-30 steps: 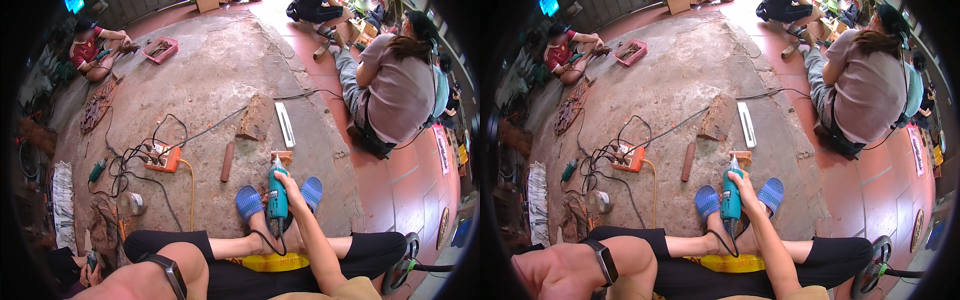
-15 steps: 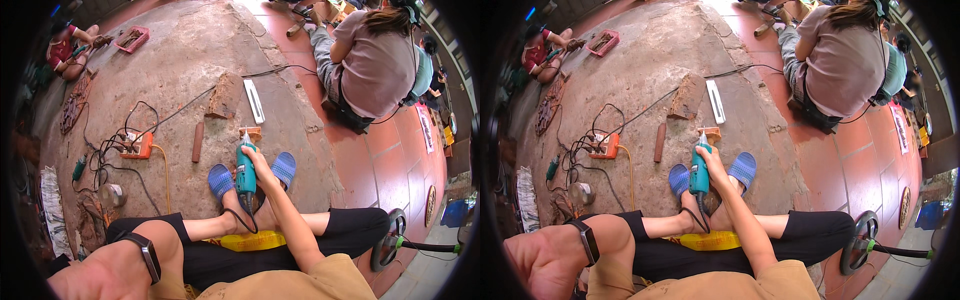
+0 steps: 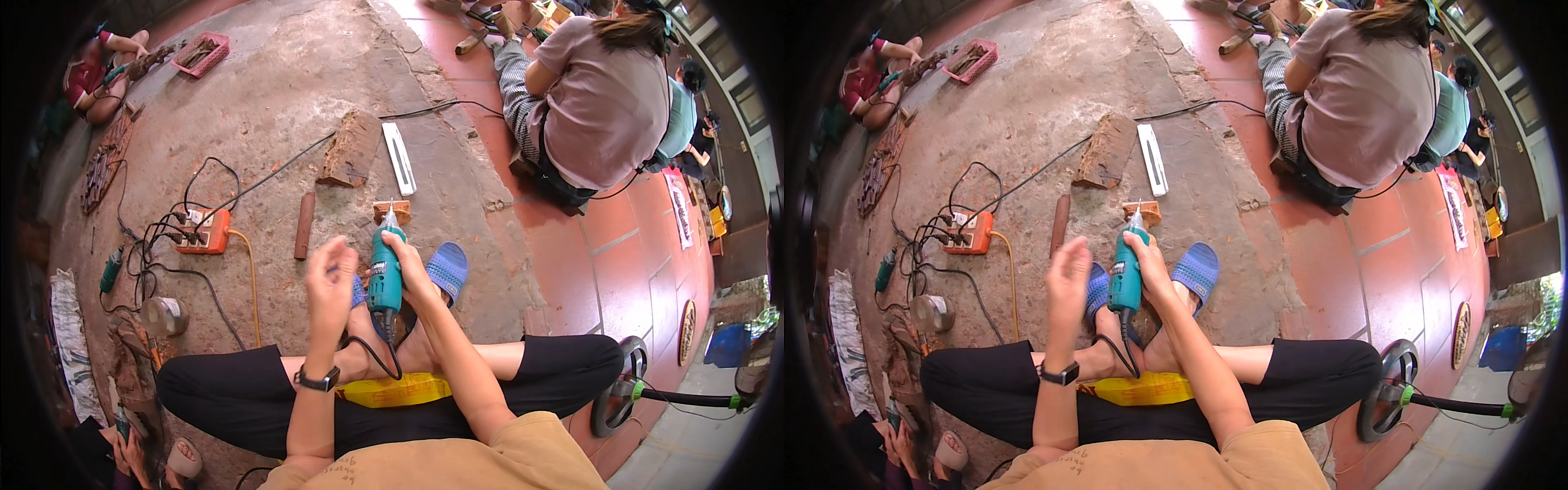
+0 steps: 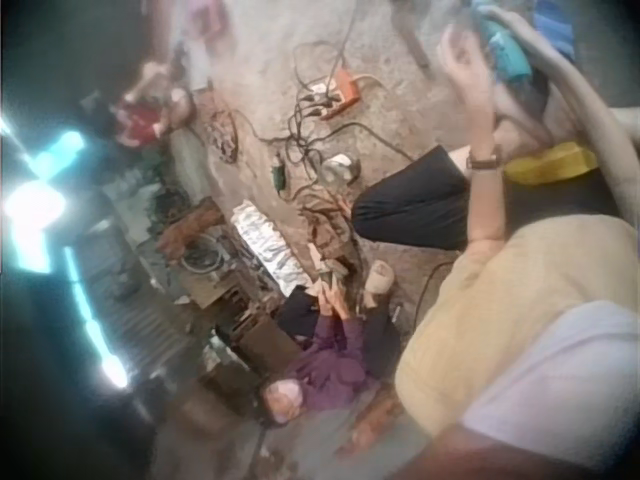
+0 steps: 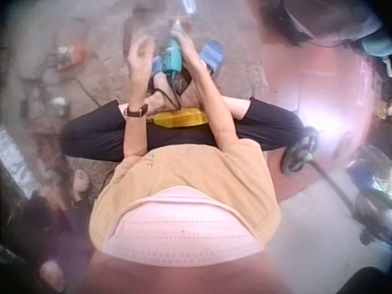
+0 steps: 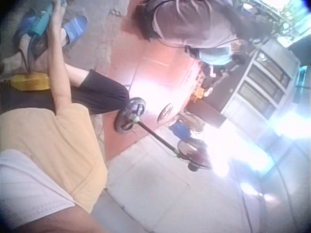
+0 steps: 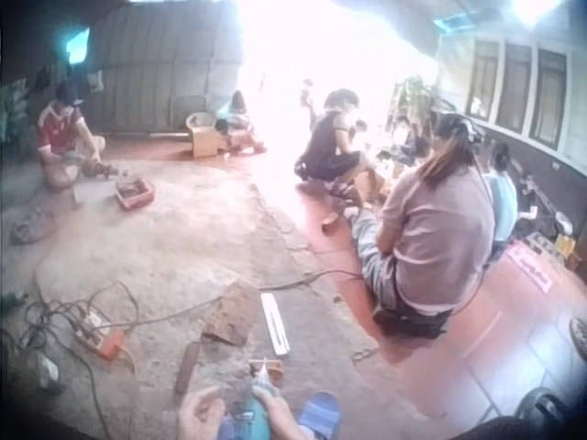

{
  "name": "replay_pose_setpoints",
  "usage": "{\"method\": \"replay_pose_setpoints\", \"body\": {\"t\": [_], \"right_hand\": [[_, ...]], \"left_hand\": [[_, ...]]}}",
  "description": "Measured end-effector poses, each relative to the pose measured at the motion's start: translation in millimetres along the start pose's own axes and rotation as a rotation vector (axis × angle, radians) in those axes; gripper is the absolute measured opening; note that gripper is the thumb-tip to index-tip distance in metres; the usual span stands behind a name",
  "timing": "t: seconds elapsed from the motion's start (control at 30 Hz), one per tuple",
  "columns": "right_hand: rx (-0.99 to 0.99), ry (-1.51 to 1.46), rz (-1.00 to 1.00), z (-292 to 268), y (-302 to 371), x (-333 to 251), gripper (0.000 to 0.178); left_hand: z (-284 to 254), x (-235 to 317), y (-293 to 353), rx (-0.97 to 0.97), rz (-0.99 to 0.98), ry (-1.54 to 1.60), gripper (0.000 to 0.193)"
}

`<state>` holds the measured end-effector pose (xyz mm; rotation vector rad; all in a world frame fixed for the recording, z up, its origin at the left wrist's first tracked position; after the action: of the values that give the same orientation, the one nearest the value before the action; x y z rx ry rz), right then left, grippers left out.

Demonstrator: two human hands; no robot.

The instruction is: The person carves a wooden object using a chisel and then a rotary tool while sitting on the floor. They hold the wood between their feet and use both hands to manipulate the tools, shaping the object's surface.

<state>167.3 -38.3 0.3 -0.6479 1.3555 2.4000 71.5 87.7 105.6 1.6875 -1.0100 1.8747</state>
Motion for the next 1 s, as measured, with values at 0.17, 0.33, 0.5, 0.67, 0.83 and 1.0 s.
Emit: {"method": "replay_pose_setpoints", "body": {"t": [0.17, 0.33, 0.5, 0.67, 0.83, 1.0], "right_hand": [[0.046, 0.029, -0.046, -9, -8, -1, 0.034], [0.094, 0.006, -0.071, -13, -9, -1, 0.033], [0.096, 0.067, -0.027, -11, -12, 1, 0.031], [0.088, 0.171, 0.04, 0, -8, -1, 0.031], [0.106, 0.113, -0.003, -1, -6, -2, 0.032], [0.106, 0.05, -0.034, -9, -11, 1, 0.032]], "left_hand": [[46, -102, 30, -0.087, -0.375, 0.299, 0.045], [58, -97, 28, -0.168, -0.482, 0.394, 0.053], [54, -105, 30, -0.149, -0.48, 0.367, 0.05], [46, -110, 31, -0.102, -0.403, 0.274, 0.046], [46, -110, 31, -0.091, -0.421, 0.265, 0.049], [49, -116, 29, -0.104, -0.423, 0.302, 0.05]]}}
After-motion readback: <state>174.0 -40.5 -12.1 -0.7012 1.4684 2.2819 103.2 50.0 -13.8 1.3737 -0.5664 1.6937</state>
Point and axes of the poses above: each hand's wrist, its own y-axis away from the middle knuckle, its own z-axis out of the palm, x = y × z, the point moved 10 cm from there along -y, towards the middle knuckle, and after that the axes turned 14 degrees about z, right-handed, at the moved point
